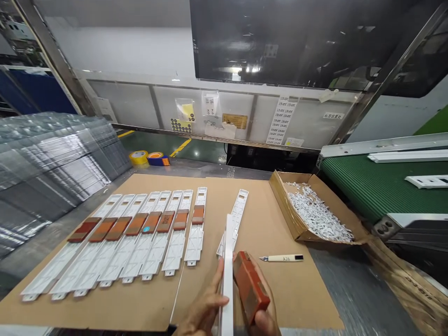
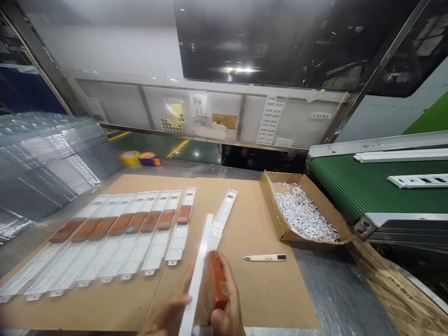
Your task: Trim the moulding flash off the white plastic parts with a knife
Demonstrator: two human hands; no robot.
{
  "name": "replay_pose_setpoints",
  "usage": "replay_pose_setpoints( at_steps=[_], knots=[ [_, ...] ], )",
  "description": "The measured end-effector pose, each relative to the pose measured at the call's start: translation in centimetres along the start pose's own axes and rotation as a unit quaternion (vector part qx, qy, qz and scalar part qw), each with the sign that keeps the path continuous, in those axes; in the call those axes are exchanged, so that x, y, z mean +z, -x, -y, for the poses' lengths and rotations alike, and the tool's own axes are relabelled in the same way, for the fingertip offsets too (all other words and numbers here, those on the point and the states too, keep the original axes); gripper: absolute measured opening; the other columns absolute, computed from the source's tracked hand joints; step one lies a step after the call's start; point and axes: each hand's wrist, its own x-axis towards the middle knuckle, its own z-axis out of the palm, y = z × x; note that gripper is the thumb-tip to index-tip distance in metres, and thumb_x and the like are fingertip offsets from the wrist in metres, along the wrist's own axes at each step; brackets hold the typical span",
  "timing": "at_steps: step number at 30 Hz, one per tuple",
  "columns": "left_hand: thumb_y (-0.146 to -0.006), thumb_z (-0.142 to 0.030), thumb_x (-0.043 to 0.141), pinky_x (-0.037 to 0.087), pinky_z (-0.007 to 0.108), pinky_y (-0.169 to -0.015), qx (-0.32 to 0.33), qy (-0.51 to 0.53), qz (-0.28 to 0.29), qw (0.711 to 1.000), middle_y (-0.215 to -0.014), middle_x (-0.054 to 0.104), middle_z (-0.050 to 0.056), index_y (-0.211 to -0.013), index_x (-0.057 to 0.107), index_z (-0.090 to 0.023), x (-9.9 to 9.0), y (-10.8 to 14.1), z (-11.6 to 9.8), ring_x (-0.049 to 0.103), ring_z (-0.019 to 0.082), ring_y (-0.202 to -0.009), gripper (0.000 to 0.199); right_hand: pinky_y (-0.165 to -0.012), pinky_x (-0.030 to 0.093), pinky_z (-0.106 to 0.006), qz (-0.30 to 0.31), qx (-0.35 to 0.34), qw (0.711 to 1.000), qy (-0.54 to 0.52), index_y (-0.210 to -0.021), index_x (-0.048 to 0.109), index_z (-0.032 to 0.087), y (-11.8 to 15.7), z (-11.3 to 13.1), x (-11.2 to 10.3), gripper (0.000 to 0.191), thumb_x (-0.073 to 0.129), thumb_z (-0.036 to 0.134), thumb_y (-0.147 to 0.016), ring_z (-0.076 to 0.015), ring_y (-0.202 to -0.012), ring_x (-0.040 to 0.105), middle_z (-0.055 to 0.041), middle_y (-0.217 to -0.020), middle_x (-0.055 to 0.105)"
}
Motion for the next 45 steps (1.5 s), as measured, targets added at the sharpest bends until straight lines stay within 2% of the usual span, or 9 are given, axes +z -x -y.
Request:
replay_pose_setpoints(
  at_steps=[3, 8, 12, 16, 24, 34, 38, 41, 45],
  knots=[
    [-0.040, -0.047, 0.085, 0.028, 0.044, -0.107, 0.023, -0.010, 0.023, 0.999, -0.141, 0.043, 0.006, -0.093, 0.070, -0.025, 0.7, 1.0, -0.5, 0.023, 0.037, -0.135, 0.059, -0.096, 0.041, -0.048, -0.010, 0.018, 0.998, 0.066, -0.144, 0.020, 0.023, 1.3, -0.8, 0.8, 0.103, 0.058, 0.071, -0.061, -0.0362, -0.124, 0.042, -0.0125, -0.140, 0.040],
    [-0.074, -0.046, 0.066, 0.024, 0.039, -0.110, 0.000, -0.071, -0.072, 0.995, -0.138, 0.047, 0.007, -0.135, 0.039, -0.030, 1.5, 0.3, -1.0, 0.035, 0.026, -0.131, 0.069, -0.100, 0.038, -0.045, -0.007, -0.012, 0.978, 0.207, -0.144, 0.016, 0.017, 1.7, -1.0, 2.7, 0.101, 0.069, 0.045, -0.063, -0.0352, -0.129, 0.036, -0.0168, -0.142, 0.033],
    [-0.082, -0.047, 0.056, 0.026, 0.039, -0.110, 0.000, -0.115, -0.089, 0.989, -0.139, 0.045, 0.005, -0.137, 0.036, -0.031, 1.2, 0.0, -1.4, 0.037, 0.023, -0.130, 0.061, -0.100, 0.037, -0.046, 0.032, -0.075, 0.953, 0.291, -0.141, 0.020, 0.015, 1.2, 1.8, 2.5, 0.094, 0.066, 0.025, -0.060, -0.0347, -0.127, 0.036, -0.0164, -0.139, 0.035],
    [-0.081, -0.052, 0.055, 0.032, 0.042, -0.106, -0.006, -0.136, -0.078, 0.988, -0.127, 0.057, 0.009, -0.124, 0.054, -0.024, 0.4, 0.4, -1.1, 0.048, 0.026, -0.121, 0.052, -0.100, 0.035, -0.046, 0.112, -0.124, 0.881, 0.444, -0.140, 0.021, 0.015, 0.8, 4.4, 1.7, 0.092, 0.056, 0.011, -0.056, -0.0308, -0.124, 0.035, -0.0144, -0.131, 0.040],
    [-0.079, -0.054, 0.057, 0.039, 0.039, -0.099, -0.012, -0.181, -0.090, 0.979, -0.115, 0.063, 0.008, -0.112, 0.062, -0.021, -1.1, 0.5, 0.1, 0.054, 0.026, -0.112, 0.047, -0.101, 0.036, -0.044, 0.186, -0.152, 0.807, 0.539, -0.141, 0.017, 0.009, 1.0, 3.8, 1.4, 0.092, 0.051, 0.009, -0.056, -0.0287, -0.125, 0.031, -0.0163, -0.134, 0.040],
    [-0.076, -0.044, 0.063, 0.039, 0.042, -0.096, 0.026, -0.164, 0.059, 0.984, -0.111, 0.062, 0.012, -0.119, 0.054, -0.019, 0.1, 1.5, -0.3, 0.056, 0.028, -0.107, 0.051, -0.103, 0.033, -0.049, 0.181, -0.086, 0.861, 0.468, -0.146, 0.017, 0.017, 2.1, 3.0, 1.0, 0.092, 0.064, 0.018, -0.066, -0.0325, -0.132, 0.026, -0.0153, -0.143, 0.029],
    [-0.076, -0.053, 0.060, 0.047, 0.040, -0.082, -0.041, -0.235, 0.066, 0.969, -0.093, 0.065, 0.010, -0.120, 0.052, -0.019, -0.7, 2.4, 0.5, 0.062, 0.026, -0.087, 0.056, -0.105, 0.027, -0.052, 0.022, 0.035, 0.929, 0.368, -0.147, 0.007, 0.023, 2.0, 2.2, 1.8, 0.072, 0.044, 0.044, -0.089, -0.0293, -0.137, 0.019, -0.0116, -0.152, 0.013],
    [-0.078, -0.053, 0.057, 0.046, 0.040, -0.085, 0.007, -0.306, 0.059, 0.950, -0.100, 0.064, 0.012, -0.123, 0.051, -0.017, -1.1, 2.6, 1.2, 0.060, 0.028, -0.094, 0.058, -0.107, 0.025, -0.051, -0.104, 0.084, 0.938, 0.321, -0.147, 0.004, 0.021, 1.5, 0.5, 3.0, 0.065, 0.033, 0.046, -0.094, -0.0260, -0.137, 0.022, -0.0123, -0.151, 0.020],
    [-0.083, -0.049, 0.051, 0.042, 0.041, -0.092, 0.037, -0.356, 0.050, 0.932, -0.115, 0.060, 0.015, -0.127, 0.048, -0.015, -1.8, 2.0, 1.5, 0.054, 0.030, -0.108, 0.056, -0.104, 0.033, -0.044, -0.149, 0.103, 0.940, 0.290, -0.145, 0.015, 0.018, 0.8, -1.2, 3.8, 0.065, 0.038, 0.048, -0.092, -0.0249, -0.130, 0.036, -0.0130, -0.144, 0.035]
  ],
)
